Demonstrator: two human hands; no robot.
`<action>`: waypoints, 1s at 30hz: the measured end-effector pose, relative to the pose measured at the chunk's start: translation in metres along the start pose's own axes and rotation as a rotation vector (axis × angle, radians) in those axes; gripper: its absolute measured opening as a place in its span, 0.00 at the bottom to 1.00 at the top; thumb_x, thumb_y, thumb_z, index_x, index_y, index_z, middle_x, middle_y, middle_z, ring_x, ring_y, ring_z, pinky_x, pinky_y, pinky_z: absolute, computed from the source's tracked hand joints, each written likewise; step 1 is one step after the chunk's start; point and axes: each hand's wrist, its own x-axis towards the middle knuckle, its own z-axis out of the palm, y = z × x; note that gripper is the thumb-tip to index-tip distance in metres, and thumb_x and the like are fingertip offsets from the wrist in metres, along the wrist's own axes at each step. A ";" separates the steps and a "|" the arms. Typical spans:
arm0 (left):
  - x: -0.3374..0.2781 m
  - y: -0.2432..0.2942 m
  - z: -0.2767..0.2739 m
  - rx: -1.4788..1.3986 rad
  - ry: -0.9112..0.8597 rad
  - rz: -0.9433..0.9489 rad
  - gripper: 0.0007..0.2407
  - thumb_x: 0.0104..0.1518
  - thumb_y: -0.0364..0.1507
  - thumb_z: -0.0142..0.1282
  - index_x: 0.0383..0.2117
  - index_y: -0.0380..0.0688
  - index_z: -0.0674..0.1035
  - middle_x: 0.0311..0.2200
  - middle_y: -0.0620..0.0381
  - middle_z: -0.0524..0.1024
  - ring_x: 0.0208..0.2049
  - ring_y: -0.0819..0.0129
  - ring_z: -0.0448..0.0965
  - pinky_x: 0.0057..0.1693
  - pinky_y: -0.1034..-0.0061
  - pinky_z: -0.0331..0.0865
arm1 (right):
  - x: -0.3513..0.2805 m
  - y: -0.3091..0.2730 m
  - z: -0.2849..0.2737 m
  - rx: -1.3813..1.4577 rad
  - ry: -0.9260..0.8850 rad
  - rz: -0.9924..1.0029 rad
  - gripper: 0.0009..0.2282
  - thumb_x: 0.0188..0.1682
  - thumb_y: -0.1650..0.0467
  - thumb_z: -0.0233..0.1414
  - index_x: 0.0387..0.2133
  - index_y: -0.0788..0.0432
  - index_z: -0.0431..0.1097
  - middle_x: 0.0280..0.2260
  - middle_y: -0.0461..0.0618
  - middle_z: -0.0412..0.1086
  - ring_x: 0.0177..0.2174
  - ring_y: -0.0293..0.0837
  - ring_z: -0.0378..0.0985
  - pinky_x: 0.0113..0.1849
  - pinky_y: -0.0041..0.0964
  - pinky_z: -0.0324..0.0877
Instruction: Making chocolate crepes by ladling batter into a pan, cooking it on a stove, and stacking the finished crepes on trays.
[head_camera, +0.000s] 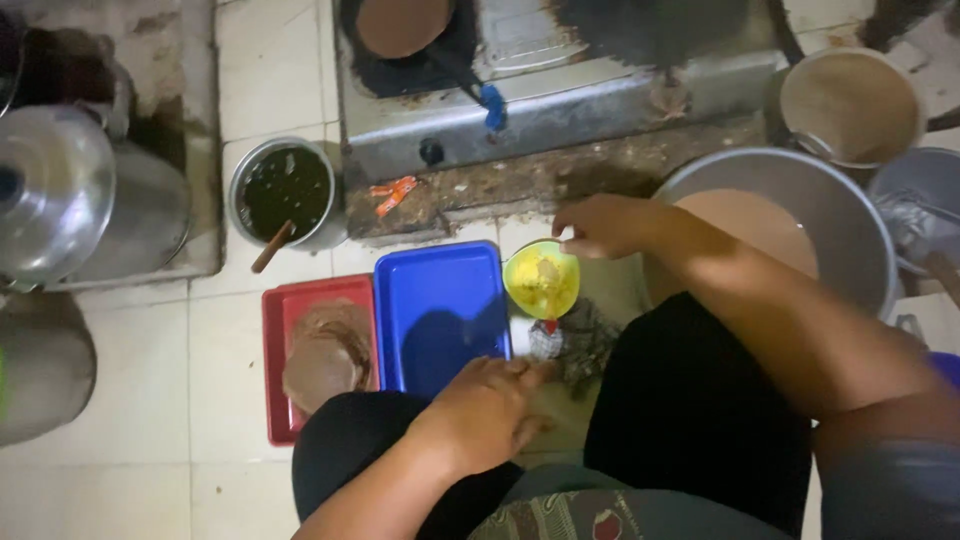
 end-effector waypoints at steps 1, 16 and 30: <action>-0.003 0.000 0.004 -0.032 0.086 0.118 0.24 0.58 0.39 0.57 0.57 0.39 0.70 0.51 0.40 0.74 0.53 0.44 0.73 0.60 0.56 0.63 | -0.001 -0.007 -0.004 -0.001 0.010 0.007 0.17 0.47 0.61 0.55 0.45 0.56 0.73 0.34 0.58 0.78 0.36 0.58 0.80 0.40 0.52 0.72; -0.049 0.010 0.005 -0.086 0.100 0.151 0.27 0.57 0.38 0.56 0.62 0.39 0.67 0.50 0.41 0.73 0.54 0.44 0.71 0.61 0.52 0.59 | 0.007 -0.040 -0.005 -0.056 -0.078 0.107 0.20 0.48 0.59 0.54 0.51 0.54 0.71 0.38 0.56 0.78 0.38 0.54 0.81 0.42 0.48 0.74; -0.056 0.012 0.005 -0.074 0.110 0.139 0.25 0.57 0.39 0.58 0.58 0.39 0.69 0.48 0.41 0.74 0.53 0.45 0.71 0.61 0.55 0.60 | 0.013 -0.055 -0.008 0.008 -0.113 0.262 0.20 0.47 0.59 0.53 0.52 0.52 0.71 0.40 0.53 0.78 0.38 0.53 0.82 0.41 0.49 0.76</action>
